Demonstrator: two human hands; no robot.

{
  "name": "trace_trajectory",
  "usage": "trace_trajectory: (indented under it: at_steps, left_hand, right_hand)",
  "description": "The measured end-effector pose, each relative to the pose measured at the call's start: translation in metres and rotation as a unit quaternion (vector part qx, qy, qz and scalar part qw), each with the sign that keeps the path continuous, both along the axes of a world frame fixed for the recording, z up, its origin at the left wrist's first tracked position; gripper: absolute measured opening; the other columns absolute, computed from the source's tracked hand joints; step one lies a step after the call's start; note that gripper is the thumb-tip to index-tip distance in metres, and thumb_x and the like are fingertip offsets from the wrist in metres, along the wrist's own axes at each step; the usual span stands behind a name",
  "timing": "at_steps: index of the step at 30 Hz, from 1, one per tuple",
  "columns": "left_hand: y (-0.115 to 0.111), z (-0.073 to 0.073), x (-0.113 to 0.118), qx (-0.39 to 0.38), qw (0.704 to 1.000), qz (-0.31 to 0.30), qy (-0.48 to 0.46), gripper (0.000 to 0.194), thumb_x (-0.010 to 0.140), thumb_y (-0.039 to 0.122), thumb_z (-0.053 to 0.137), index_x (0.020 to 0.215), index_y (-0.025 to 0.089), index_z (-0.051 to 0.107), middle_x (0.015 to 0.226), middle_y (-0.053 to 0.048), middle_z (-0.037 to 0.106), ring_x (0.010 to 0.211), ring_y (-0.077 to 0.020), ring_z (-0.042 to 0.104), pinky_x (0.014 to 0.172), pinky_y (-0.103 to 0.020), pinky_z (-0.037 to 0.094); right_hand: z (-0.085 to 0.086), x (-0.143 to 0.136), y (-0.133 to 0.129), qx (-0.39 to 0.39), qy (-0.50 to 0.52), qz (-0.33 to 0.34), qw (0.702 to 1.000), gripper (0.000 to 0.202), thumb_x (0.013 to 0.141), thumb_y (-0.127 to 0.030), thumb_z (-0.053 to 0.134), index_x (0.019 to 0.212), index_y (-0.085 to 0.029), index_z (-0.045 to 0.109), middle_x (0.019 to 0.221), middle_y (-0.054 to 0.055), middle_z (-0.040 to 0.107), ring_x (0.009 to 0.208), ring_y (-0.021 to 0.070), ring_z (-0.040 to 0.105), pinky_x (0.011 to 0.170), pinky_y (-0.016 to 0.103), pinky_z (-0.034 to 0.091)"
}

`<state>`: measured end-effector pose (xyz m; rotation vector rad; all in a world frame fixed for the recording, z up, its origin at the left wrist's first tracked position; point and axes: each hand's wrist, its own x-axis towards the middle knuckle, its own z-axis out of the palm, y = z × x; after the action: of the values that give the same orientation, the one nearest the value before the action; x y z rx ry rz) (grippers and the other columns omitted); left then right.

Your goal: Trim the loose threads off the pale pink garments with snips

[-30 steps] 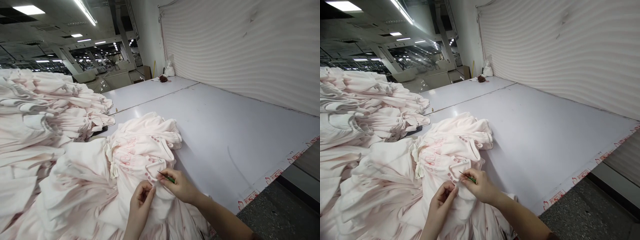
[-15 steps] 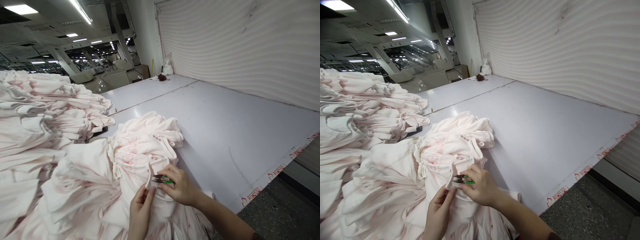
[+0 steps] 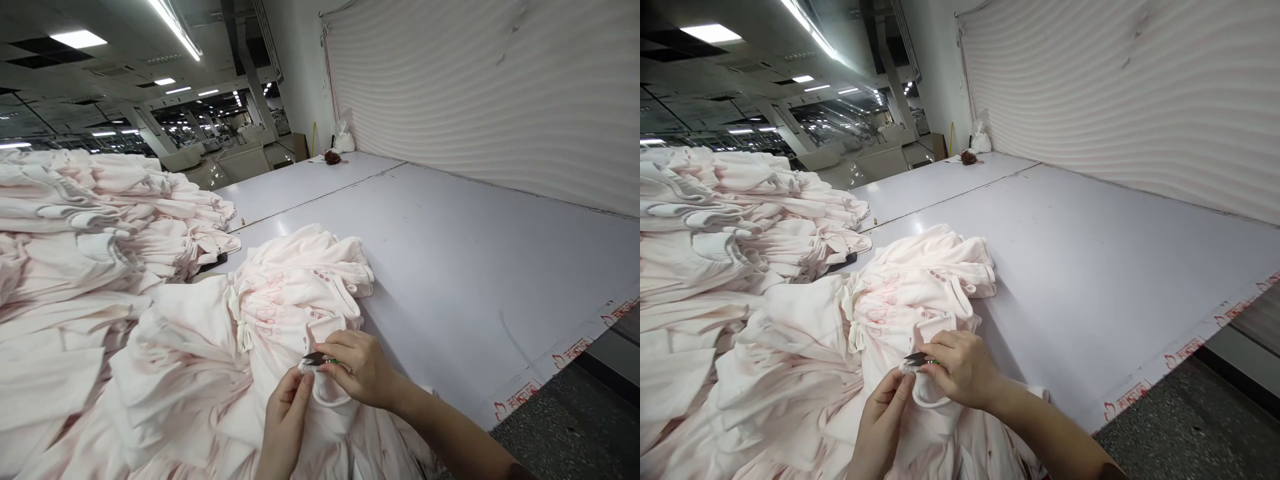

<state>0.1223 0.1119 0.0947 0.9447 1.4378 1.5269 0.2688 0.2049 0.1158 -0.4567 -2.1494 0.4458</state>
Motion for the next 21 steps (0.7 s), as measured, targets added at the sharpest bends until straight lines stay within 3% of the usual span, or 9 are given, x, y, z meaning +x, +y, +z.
trace_trajectory:
  at_steps: [3, 9, 14, 17, 21]
  left_hand:
    - [-0.001, -0.003, 0.0, 0.002, 1.0, 0.007, -0.004, 0.038, 0.078, 0.051, 0.068, 0.097, 0.017, 0.071, 0.096, -0.006, 0.074, 0.096, -0.0238, 0.066, 0.087, -0.032, 0.05]
    - [0.0, -0.018, -0.005, -0.045, 0.993, 0.084, -0.076, 0.04, 0.077, 0.05, 0.068, 0.105, 0.021, 0.069, 0.119, -0.007, 0.07, 0.125, -0.0262, 0.055, 0.105, -0.039, 0.045]
    - [0.005, -0.024, -0.013, -0.061, 0.981, 0.069, -0.169, 0.04, 0.075, 0.045, 0.072, 0.11, 0.024, 0.067, 0.123, -0.008, 0.068, 0.127, -0.0266, 0.055, 0.103, -0.04, 0.047]
    - [0.008, -0.025, -0.019, -0.053, 0.989, 0.037, -0.135, 0.049, 0.074, 0.052, 0.071, 0.113, 0.021, 0.067, 0.12, -0.012, 0.069, 0.118, -0.0294, 0.061, 0.098, -0.043, 0.051]
    - [0.008, -0.031, -0.026, -0.056, 0.998, 0.026, -0.02, 0.051, 0.077, 0.059, 0.064, 0.111, 0.021, 0.07, 0.117, -0.013, 0.07, 0.111, -0.0303, 0.065, 0.087, -0.04, 0.058]
  right_hand:
    - [0.001, -0.002, 0.002, -0.014, 0.001, 0.012, 1.0, 0.022, 0.093, -0.03, 0.057, 0.107, -0.019, 0.07, 0.091, 0.005, 0.071, 0.076, 0.0169, 0.065, 0.069, 0.028, 0.049]
    - [0.004, -0.003, 0.005, -0.084, 0.016, 0.032, 0.996, 0.023, 0.093, -0.032, 0.058, 0.108, -0.021, 0.071, 0.093, 0.005, 0.072, 0.079, 0.016, 0.068, 0.07, 0.025, 0.053]
    - [0.007, -0.001, 0.008, -0.075, 0.001, 0.032, 0.997, 0.022, 0.093, -0.032, 0.058, 0.109, -0.022, 0.071, 0.092, 0.005, 0.072, 0.078, 0.0161, 0.068, 0.069, 0.025, 0.053]
    - [0.008, -0.001, 0.01, -0.065, -0.007, 0.032, 0.997, 0.024, 0.092, -0.033, 0.06, 0.11, -0.022, 0.07, 0.093, 0.005, 0.072, 0.079, 0.0167, 0.068, 0.069, 0.026, 0.052]
    - [0.01, 0.0, 0.012, -0.069, -0.004, 0.034, 0.997, 0.02, 0.094, -0.031, 0.058, 0.107, -0.024, 0.072, 0.094, 0.004, 0.072, 0.081, 0.0161, 0.068, 0.071, 0.025, 0.052]
